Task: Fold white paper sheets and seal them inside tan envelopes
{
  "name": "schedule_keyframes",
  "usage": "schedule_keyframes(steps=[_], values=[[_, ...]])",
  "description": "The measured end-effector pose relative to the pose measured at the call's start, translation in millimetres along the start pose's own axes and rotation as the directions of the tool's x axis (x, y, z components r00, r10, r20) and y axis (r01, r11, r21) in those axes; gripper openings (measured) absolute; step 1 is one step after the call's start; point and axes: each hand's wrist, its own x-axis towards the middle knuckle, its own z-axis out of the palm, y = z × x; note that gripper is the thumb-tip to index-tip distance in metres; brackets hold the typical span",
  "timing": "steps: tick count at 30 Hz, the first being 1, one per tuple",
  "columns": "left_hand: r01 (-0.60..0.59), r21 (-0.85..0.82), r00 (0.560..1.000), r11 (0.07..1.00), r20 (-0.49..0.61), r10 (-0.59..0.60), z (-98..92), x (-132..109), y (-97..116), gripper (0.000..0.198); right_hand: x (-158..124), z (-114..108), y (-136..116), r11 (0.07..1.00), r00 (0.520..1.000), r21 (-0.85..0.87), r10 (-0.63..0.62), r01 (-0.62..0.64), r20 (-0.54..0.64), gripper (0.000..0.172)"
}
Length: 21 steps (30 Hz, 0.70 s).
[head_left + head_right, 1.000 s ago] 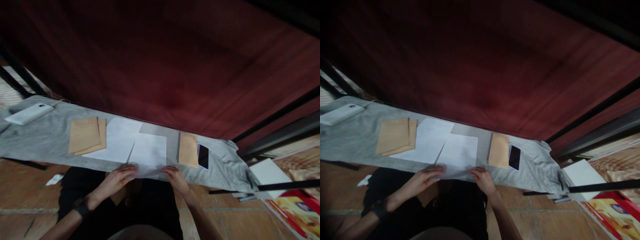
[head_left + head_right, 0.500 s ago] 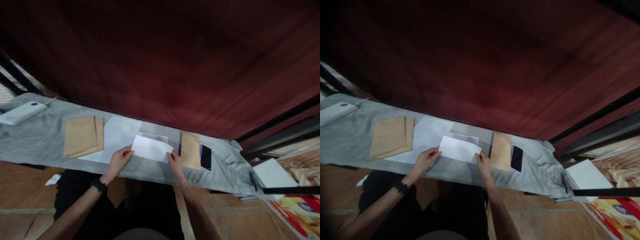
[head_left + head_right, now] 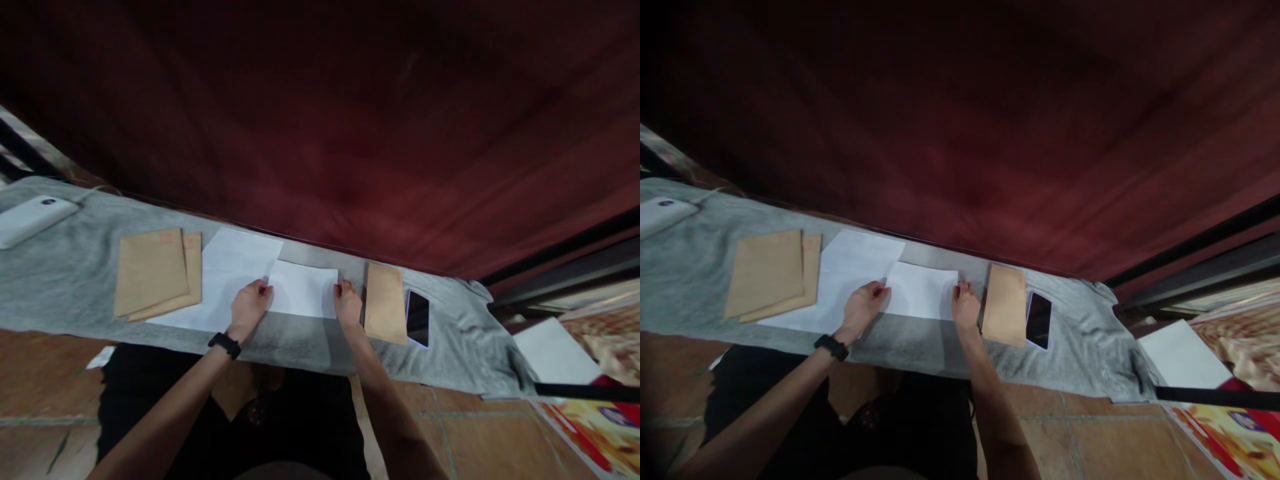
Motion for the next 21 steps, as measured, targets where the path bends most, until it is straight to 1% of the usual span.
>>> schedule_keyframes(steps=[2, 4, 6, 8, 10, 12, 14, 15, 16, 17, 18, 19, 21], values=[[0.032, 0.081, 0.999, 0.996, 0.015, -0.033, -2.0, -1.1, 6.3, 0.033, -3.0, 1.2, -5.0, 0.997, 0.997, -0.046, -0.062, 0.06, -0.034, 0.03], [0.045, 0.145, 0.999, 0.988, 0.024, -0.049, -3.3, -3.6, 11.3, 0.032, -9.3, 4.6, -13.8, 0.988, 0.987, -0.036, -0.154, 0.152, -0.055, 0.037], [0.035, 0.201, 0.999, 0.979, 0.019, -0.04, -3.4, -7.2, 14.1, 0.031, -17.2, 11.2, -25.8, 0.96, 0.96, 0.025, -0.279, 0.28, -0.031, 0.041], [-0.002, 0.252, 0.999, 0.968, -0.033, 0.01, -1.9, -11.2, 15.8, 0.03, -24.7, 20.2, -38.3, 0.925, 0.925, 0.068, -0.377, 0.374, 0.035, 0.044], [-0.077, 0.297, 0.986, 0.952, -0.12, 0.117, 2.6, -14.6, 18.6, 0.031, -30.2, 28.9, -48.0, 0.92, 0.914, 0.065, -0.391, 0.386, 0.106, 0.047], [-0.208, 0.303, 0.948, 0.93, -0.172, 0.267, 12.1, -16.4, 24.6, 0.036, -33.4, 34.8, -53.0, 0.932, 0.918, 0.042, -0.363, 0.361, 0.16, 0.049], [-0.385, 0.25, 0.893, 0.888, -0.143, 0.427, 27.2, -16.0, 34.2, 0.044, -34.0, 37.2, -54.1, 0.939, 0.919, 0.026, -0.342, 0.344, 0.194, 0.049], [-0.477, 0.209, 0.858, 0.854, -0.102, 0.504, 36.2, -15.0, 39.7, 0.048, -33.1, 37.4, -53.8, 0.939, 0.917, 0.021, -0.34, 0.343, 0.209, 0.05], [-0.541, 0.177, 0.829, 0.822, -0.056, 0.557, 45.6, -13.7, 45.2, 0.051, -31.5, 37.1, -53.2, 0.938, 0.913, 0.015, -0.34, 0.345, 0.224, 0.051], [-0.577, 0.154, 0.811, 0.802, -0.009, 0.585, 54.6, -12.2, 50.1, 0.053, -29.3, 36.8, -52.5, 0.937, 0.909, 0.01, -0.34, 0.348, 0.24, 0.052], [-0.589, 0.141, 0.806, 0.796, 0.024, 0.592, 62.7, -10.6, 54.1, 0.055, -26.7, 36.6, -51.9, 0.936, 0.904, 0.003, -0.341, 0.352, 0.257, 0.053], [-0.588, 0.138, 0.808, 0.797, 0.045, 0.588, 69.4, -9.0, 56.7, 0.057, -23.8, 36.8, -51.3, 0.934, 0.899, -0.004, -0.342, 0.357, 0.273, 0.055], [-0.569, 0.151, 0.82, 0.808, 0.044, 0.57, 78.1, -6.0, 58.0, 0.059, -18.3, 38.6, -50.2, 0.932, 0.895, -0.021, -0.341, 0.362, 0.289, 0.057]])
